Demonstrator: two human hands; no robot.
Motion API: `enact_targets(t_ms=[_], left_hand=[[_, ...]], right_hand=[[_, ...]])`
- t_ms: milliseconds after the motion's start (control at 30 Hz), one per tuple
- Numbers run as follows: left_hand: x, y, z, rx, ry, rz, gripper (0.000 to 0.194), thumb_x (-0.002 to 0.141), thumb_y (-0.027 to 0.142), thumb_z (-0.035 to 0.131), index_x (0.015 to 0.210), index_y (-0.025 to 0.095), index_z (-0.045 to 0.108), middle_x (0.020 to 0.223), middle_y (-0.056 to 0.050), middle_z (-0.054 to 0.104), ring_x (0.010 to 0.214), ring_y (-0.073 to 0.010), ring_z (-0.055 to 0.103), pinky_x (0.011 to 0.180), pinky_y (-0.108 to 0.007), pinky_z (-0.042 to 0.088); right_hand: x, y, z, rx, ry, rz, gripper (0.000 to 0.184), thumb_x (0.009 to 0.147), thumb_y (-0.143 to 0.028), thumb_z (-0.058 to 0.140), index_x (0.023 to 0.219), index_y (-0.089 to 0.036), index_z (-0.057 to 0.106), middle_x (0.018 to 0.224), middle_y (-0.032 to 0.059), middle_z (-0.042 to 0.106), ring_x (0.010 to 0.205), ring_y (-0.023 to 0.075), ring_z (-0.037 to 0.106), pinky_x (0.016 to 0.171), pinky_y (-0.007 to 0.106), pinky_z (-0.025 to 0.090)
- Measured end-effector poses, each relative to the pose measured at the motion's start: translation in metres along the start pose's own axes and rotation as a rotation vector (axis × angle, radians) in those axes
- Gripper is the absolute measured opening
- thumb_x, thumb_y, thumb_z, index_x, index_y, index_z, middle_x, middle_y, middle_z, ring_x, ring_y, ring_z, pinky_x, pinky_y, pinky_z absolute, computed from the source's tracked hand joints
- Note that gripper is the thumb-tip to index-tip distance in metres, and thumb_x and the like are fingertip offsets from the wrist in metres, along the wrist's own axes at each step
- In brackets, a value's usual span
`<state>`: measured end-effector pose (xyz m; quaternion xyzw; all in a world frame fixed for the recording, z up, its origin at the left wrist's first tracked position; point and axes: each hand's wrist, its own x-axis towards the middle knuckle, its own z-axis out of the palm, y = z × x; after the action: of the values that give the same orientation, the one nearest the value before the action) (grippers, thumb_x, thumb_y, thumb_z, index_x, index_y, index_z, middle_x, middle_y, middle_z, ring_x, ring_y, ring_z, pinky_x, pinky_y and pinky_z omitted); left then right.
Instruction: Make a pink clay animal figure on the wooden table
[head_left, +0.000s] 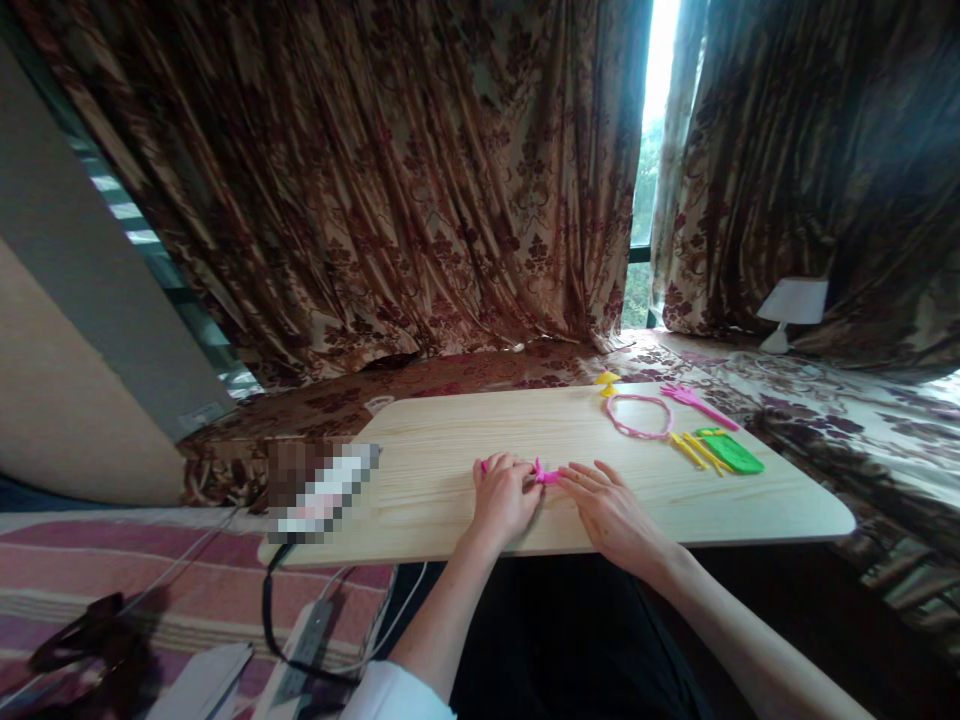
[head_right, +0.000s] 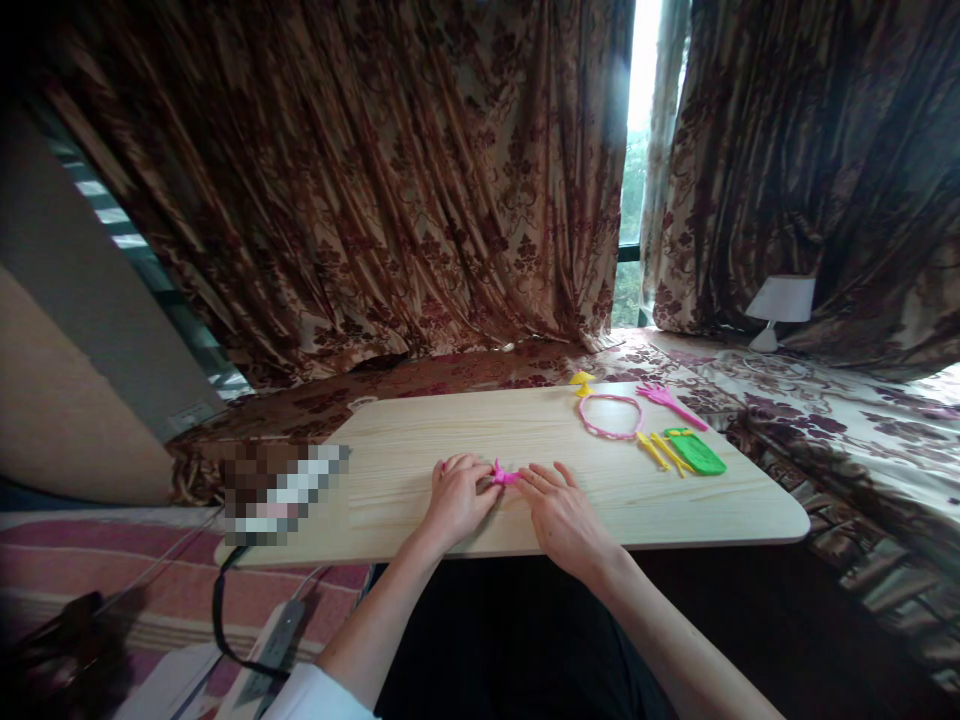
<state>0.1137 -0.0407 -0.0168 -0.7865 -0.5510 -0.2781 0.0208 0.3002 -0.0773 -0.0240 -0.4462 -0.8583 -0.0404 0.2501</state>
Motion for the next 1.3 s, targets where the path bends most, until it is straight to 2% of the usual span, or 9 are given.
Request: enact_targets(t_ms=[167, 400, 567, 700, 900, 1167, 1300], left_hand=[[0.001, 0.000, 0.001, -0.006, 0.001, -0.003, 0.015, 0.083, 0.033, 0.056, 0.081, 0.028, 0.070, 0.090, -0.003, 0.066, 0.100, -0.0228, 0.051, 0.094, -0.043, 0.027], [-0.002, 0.002, 0.004, 0.003, 0.036, -0.019, 0.017, 0.083, 0.035, 0.054, 0.080, 0.027, 0.070, 0.090, -0.004, 0.065, 0.100, -0.0239, 0.050, 0.097, -0.046, 0.023], [-0.003, 0.004, 0.003, 0.003, 0.057, -0.005, 0.016, 0.083, 0.032, 0.054, 0.079, 0.026, 0.069, 0.090, -0.004, 0.064, 0.101, -0.0236, 0.049, 0.097, -0.046, 0.022], [-0.003, 0.003, 0.004, 0.005, 0.072, 0.012, 0.017, 0.083, 0.033, 0.054, 0.078, 0.026, 0.069, 0.090, -0.004, 0.064, 0.100, -0.0235, 0.049, 0.096, -0.045, 0.023], [-0.002, -0.001, 0.010, 0.005, 0.076, 0.010, 0.017, 0.083, 0.033, 0.054, 0.081, 0.026, 0.069, 0.090, -0.003, 0.063, 0.099, -0.0235, 0.049, 0.095, -0.044, 0.024], [-0.001, -0.001, 0.011, -0.001, 0.083, 0.007, 0.017, 0.083, 0.033, 0.054, 0.080, 0.026, 0.069, 0.089, -0.003, 0.063, 0.098, -0.0229, 0.050, 0.094, -0.043, 0.025], [-0.001, -0.001, 0.012, -0.001, 0.085, 0.002, 0.017, 0.083, 0.033, 0.054, 0.080, 0.026, 0.069, 0.089, -0.004, 0.063, 0.097, -0.0232, 0.050, 0.093, -0.043, 0.025]], right_hand=[[0.010, 0.005, 0.001, 0.005, 0.036, 0.026, 0.049, 0.083, -0.004, 0.038, 0.128, -0.017, 0.052, 0.123, 0.0106, 0.061, 0.119, 0.0211, 0.049, 0.103, 0.042, 0.032], [0.015, 0.007, 0.001, 0.018, 0.024, 0.019, 0.045, 0.080, -0.002, 0.042, 0.114, -0.022, 0.063, 0.115, 0.0079, 0.059, 0.108, 0.0207, 0.050, 0.094, 0.036, 0.038], [0.012, 0.006, -0.002, 0.018, 0.006, 0.016, 0.049, 0.079, -0.002, 0.042, 0.118, -0.025, 0.060, 0.113, 0.0058, 0.059, 0.107, 0.0204, 0.049, 0.093, 0.034, 0.037], [0.016, 0.011, -0.004, 0.012, 0.012, 0.037, 0.054, 0.079, -0.001, 0.041, 0.127, -0.023, 0.054, 0.112, 0.0072, 0.059, 0.105, 0.0204, 0.049, 0.092, 0.034, 0.036], [0.021, 0.019, 0.002, 0.012, -0.010, 0.060, 0.053, 0.074, 0.001, 0.042, 0.117, -0.024, 0.062, 0.112, 0.0073, 0.059, 0.104, 0.0204, 0.049, 0.091, 0.033, 0.036], [0.022, 0.018, 0.005, 0.018, 0.000, 0.074, 0.051, 0.079, -0.002, 0.043, 0.122, -0.024, 0.058, 0.106, 0.0065, 0.062, 0.102, 0.0199, 0.051, 0.088, 0.031, 0.039], [0.021, 0.025, 0.001, 0.017, 0.017, 0.089, 0.048, 0.083, -0.006, 0.042, 0.126, -0.024, 0.054, 0.107, 0.0063, 0.063, 0.101, 0.0197, 0.053, 0.088, 0.032, 0.040]])
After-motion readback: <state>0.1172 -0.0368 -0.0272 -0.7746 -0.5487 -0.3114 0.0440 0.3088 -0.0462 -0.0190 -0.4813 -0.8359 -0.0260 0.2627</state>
